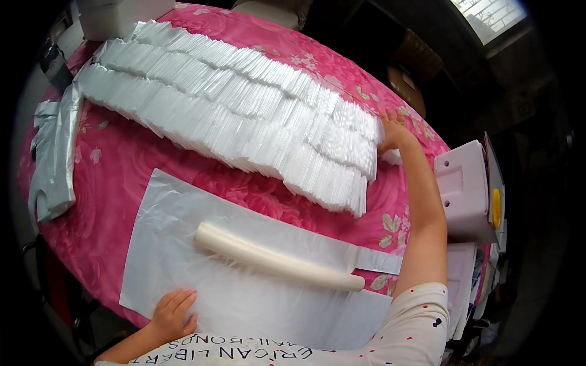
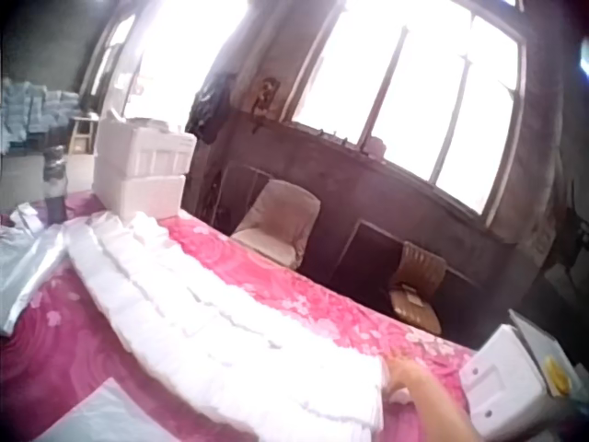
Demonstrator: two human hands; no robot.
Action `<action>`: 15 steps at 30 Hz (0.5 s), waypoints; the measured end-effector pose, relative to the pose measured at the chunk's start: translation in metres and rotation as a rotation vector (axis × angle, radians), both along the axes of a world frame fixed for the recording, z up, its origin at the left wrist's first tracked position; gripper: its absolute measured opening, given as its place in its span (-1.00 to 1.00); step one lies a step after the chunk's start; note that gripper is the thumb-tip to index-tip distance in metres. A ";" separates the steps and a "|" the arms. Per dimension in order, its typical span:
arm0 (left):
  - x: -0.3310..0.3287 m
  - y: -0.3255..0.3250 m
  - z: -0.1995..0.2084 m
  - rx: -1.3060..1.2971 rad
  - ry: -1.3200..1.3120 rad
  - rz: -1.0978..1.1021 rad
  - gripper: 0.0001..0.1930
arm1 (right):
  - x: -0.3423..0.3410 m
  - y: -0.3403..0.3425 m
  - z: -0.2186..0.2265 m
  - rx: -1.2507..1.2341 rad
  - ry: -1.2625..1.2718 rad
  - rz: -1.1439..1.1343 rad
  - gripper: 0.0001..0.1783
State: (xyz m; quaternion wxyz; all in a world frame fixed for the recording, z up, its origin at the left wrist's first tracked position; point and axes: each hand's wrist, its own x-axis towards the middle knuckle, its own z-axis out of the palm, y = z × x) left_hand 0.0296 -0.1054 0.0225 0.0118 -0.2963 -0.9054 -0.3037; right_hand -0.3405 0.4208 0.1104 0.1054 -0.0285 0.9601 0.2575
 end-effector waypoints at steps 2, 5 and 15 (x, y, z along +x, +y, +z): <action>-0.001 0.000 0.000 0.000 0.007 -0.006 -0.49 | -0.008 0.012 -0.002 -0.089 -0.099 -0.033 0.44; 0.000 0.000 -0.002 -0.006 0.010 -0.006 -0.48 | -0.010 0.007 -0.004 -0.133 -0.108 -0.044 0.45; -0.001 -0.002 -0.003 -0.020 0.014 -0.019 -0.48 | -0.005 0.006 -0.008 -0.177 -0.086 -0.069 0.45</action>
